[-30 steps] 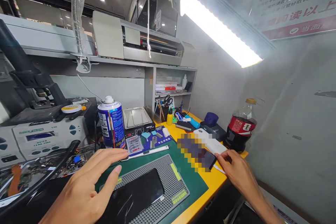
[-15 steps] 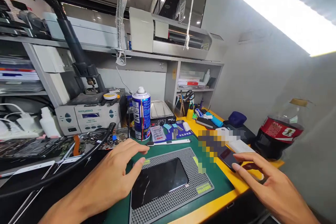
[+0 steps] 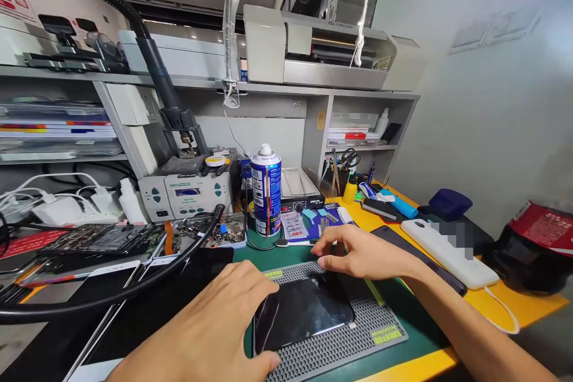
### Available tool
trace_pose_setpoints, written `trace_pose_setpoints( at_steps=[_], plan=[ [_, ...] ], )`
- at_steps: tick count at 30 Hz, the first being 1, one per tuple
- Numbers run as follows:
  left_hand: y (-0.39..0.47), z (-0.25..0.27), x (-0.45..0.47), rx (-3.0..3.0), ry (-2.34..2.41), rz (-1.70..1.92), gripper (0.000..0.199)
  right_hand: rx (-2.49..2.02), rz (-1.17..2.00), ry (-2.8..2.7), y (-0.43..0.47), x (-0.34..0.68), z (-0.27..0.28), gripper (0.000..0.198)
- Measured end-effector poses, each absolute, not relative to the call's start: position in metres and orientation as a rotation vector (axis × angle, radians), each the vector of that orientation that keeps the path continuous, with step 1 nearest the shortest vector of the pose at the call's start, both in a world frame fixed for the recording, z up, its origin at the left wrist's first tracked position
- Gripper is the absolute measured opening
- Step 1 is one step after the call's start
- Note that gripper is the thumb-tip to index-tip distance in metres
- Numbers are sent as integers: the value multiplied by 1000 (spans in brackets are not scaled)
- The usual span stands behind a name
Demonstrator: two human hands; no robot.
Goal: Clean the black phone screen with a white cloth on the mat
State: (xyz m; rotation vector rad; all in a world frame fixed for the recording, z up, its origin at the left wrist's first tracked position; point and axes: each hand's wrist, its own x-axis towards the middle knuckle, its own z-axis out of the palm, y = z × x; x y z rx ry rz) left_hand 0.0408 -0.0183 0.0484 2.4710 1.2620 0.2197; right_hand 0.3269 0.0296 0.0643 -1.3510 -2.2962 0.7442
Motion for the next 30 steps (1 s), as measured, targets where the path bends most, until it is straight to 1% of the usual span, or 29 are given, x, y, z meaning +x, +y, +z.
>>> trace_pose_setpoints(
  at_steps=[3,5,10,14,16,21,25,28,30],
  plan=[
    [-21,54,45,2438,1273,126,43,-1309,800,-2367,36,324,57,18],
    [-22,57,48,2431,1272,80,45,-1307,822,-2394,35,326,52,21],
    [-21,59,51,2384,1261,83,45,-1324,815,-2439,24,327,46,38],
    [-19,54,48,2344,1257,138,59,-1362,739,-2499,16,319,47,43],
    [-18,50,46,2346,1245,203,63,-1375,725,-2517,14,315,48,42],
    [-17,39,42,2370,1250,320,65,-1398,685,-2528,14,310,50,36],
    [-20,45,45,2423,1237,434,57,-1402,697,-2499,17,307,49,32],
    [-22,54,49,2427,1274,323,56,-1406,715,-2479,19,307,48,31],
    [-21,54,51,2406,1289,235,62,-1408,735,-2474,19,307,48,31]
  ],
)
